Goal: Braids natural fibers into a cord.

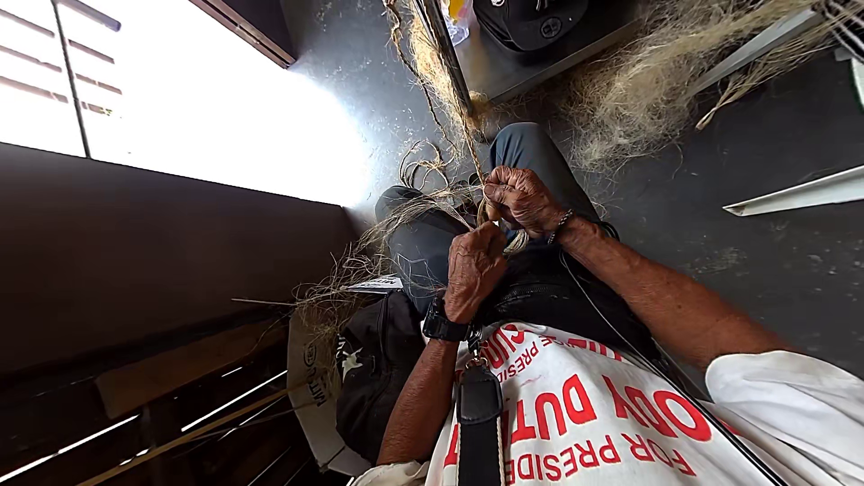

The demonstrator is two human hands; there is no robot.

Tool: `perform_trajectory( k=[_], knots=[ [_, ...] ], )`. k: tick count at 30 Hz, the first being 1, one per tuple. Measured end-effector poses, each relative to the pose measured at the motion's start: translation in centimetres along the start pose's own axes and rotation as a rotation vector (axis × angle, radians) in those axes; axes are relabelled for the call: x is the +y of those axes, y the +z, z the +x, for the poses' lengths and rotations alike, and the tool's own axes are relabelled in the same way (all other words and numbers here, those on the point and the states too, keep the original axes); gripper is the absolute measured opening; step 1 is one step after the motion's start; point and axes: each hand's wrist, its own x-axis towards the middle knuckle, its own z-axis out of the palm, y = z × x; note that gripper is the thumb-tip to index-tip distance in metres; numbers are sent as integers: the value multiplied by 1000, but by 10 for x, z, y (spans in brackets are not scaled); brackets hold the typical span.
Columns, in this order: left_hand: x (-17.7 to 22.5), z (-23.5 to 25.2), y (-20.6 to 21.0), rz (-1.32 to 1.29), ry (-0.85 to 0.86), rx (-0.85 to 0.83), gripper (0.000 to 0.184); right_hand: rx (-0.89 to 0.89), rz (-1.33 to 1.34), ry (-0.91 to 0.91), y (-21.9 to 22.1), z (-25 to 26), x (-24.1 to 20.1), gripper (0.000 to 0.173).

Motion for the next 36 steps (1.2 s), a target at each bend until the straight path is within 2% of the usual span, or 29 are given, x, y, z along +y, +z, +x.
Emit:
perform_trajectory(
  k=[3, 5, 7, 9, 12, 14, 16, 18, 21, 23, 25, 27, 29, 32, 36],
  knots=[
    [-6, -5, -12, -23, -23, -139, 18, -29, 200, 127, 1, -2, -2, 12],
    [-10, -10, -28, -65, -85, -276, 20, -27, 201, 115, 0, -3, -1, 11],
    [-17, -17, -53, -137, -141, -338, 18, -20, 195, 85, -2, -2, 0, 11],
    [-28, -27, -83, -205, -170, -213, 15, -13, 187, 54, -3, -2, 1, 13],
    [-36, -30, -122, -159, -157, 151, 27, -19, 149, 11, -7, -1, 3, 14],
    [-26, -21, -134, -145, -129, 314, 24, -28, 137, -5, -7, 0, 4, 13],
    [-13, -10, -130, -189, -43, 318, 19, -41, 110, -12, -5, 0, 2, 14],
    [-3, 2, -111, -235, -14, 179, 27, -47, 85, -27, -4, 0, 1, 14],
    [11, 28, -69, -332, -134, -55, 45, -52, 46, -99, -5, 0, 3, 14],
    [8, 34, -47, -414, -143, -129, 32, -60, 8, -145, -6, -1, 2, 14],
    [3, 32, -37, -487, -141, -131, 13, -62, -14, -177, -9, 0, 3, 14],
    [4, 36, -37, -515, -182, -128, 14, -54, -32, -189, -10, -1, 2, 14],
    [5, 38, -38, -436, -204, -86, 19, -61, -60, -196, -9, -2, -1, 14],
    [4, 39, -44, -308, -134, -65, 22, -52, -64, -178, -7, -4, -4, 14],
    [-1, 41, -52, -270, -44, -90, 23, -49, -40, -221, -9, -4, -3, 15]
  ],
)
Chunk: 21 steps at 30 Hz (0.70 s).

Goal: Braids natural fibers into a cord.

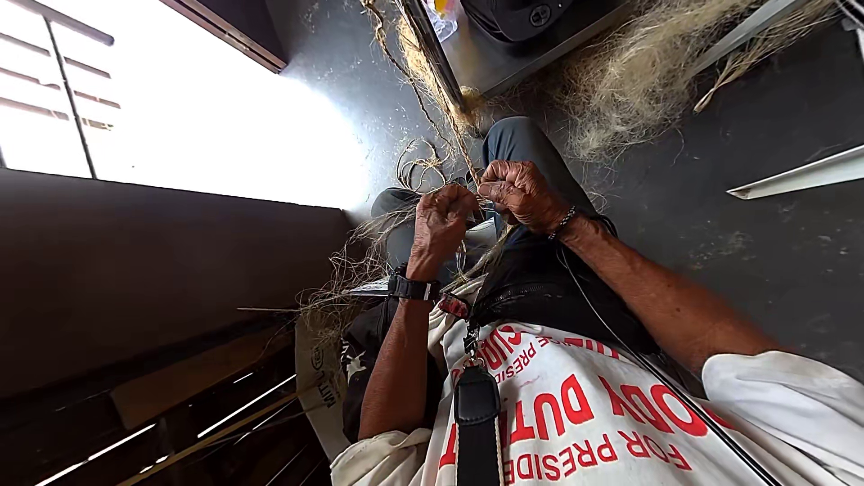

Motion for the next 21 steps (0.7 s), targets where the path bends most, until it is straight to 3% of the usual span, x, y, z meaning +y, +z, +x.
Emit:
perform_trajectory(
  k=[5, 8, 10, 12, 14, 17, 21],
  knots=[
    [-20, -16, -31, 39, -26, -68, 22, -1, -39, -5, -6, 1, 2, 13],
    [-46, -36, -69, -176, -158, -14, 20, 25, 6, 53, -14, -3, 1, 13],
    [-64, -52, -100, -216, -277, 190, 25, 43, 14, 78, -20, -4, 2, 12],
    [-71, -66, -127, 142, -444, 502, 27, 47, 14, 85, -21, -5, 0, 12],
    [-61, -72, -145, 463, -531, 693, 32, 19, 8, 73, -19, -4, -2, 13],
    [-29, -69, -134, 529, -325, 742, 34, -11, -9, 40, -17, -1, 0, 14],
    [7, -37, -79, 316, 23, 333, 27, -29, 21, 42, -12, 0, -3, 16]
  ],
)
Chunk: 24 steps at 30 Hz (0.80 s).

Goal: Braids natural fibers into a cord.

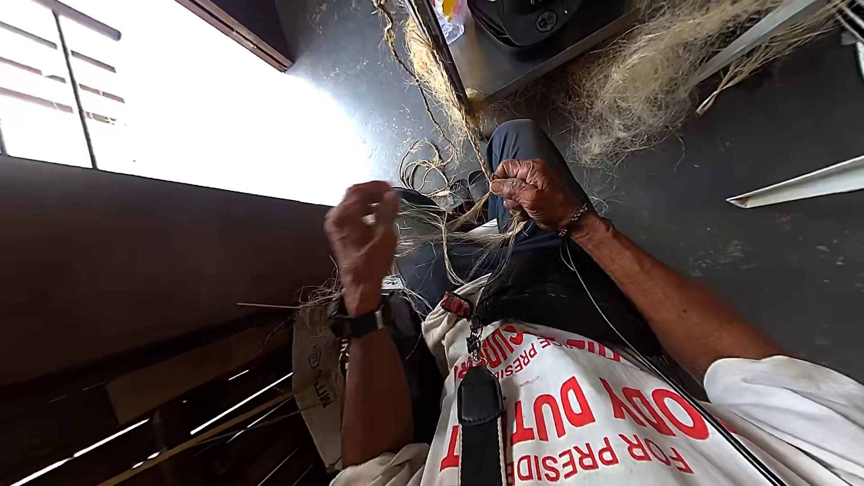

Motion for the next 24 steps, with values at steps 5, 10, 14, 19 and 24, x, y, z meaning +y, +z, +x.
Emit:
perform_trajectory(
  k=[5, 10, 14, 19, 24],
  knots=[
    [29, 34, 78, -359, -25, -365, 23, -6, -53, -36, -1, -1, -3, 17],
    [24, 39, 102, -679, -206, -365, 5, -36, -6, -9, -4, 0, 5, 18],
    [15, 40, 105, -781, -251, -385, 8, -42, -9, -8, -2, 1, 5, 19],
    [7, 40, 107, -886, -317, -467, 13, 9, -179, -73, -2, -1, 0, 16],
    [14, 25, 96, -588, -170, -429, 14, 6, -463, -114, -12, 1, -6, 18]
  ],
)
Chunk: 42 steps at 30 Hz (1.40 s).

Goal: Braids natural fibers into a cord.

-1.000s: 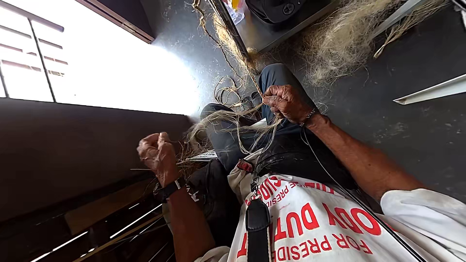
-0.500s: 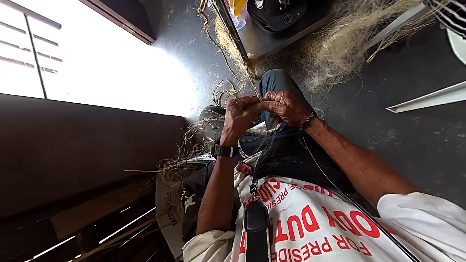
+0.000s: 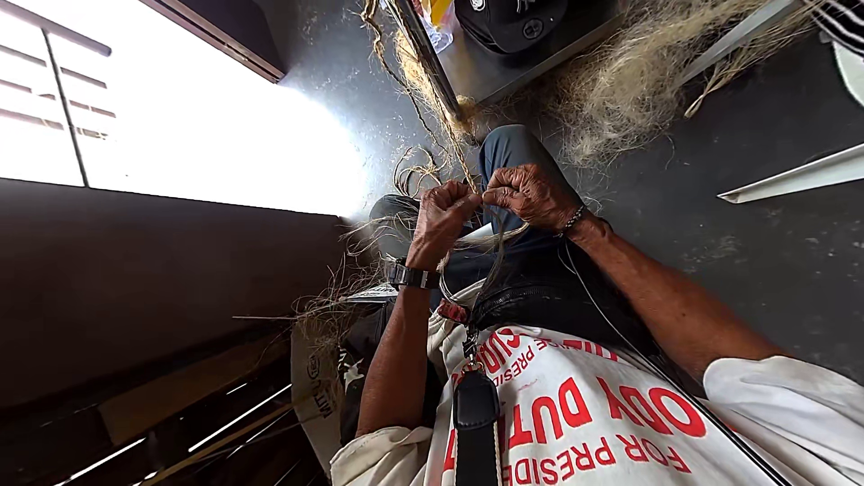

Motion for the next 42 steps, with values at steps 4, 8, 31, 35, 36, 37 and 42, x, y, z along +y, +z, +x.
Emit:
perform_trajectory(
  k=[4, 8, 31, 35, 36, 37, 42],
  knots=[
    [-3, -2, 13, 126, -24, 81, 12, -44, -169, 2, -11, 2, -10, 17],
    [-5, 3, 27, -126, -255, 184, 17, -183, -283, -14, -1, -9, -18, 17],
    [47, -54, -74, -489, 164, 180, 18, 660, -294, 572, -184, -86, 50, 44],
    [25, -45, -29, -532, 77, 63, 16, 506, -276, 213, -142, -43, -2, 40],
    [21, -39, -21, -557, 67, 60, 16, 403, -260, 106, -122, -28, -18, 37],
    [18, -32, -14, -597, 55, 68, 17, 291, -207, 38, -100, -15, -33, 34],
    [11, -21, 9, -604, 58, 91, 14, -224, 327, 214, -17, 22, -60, 24]
  ],
)
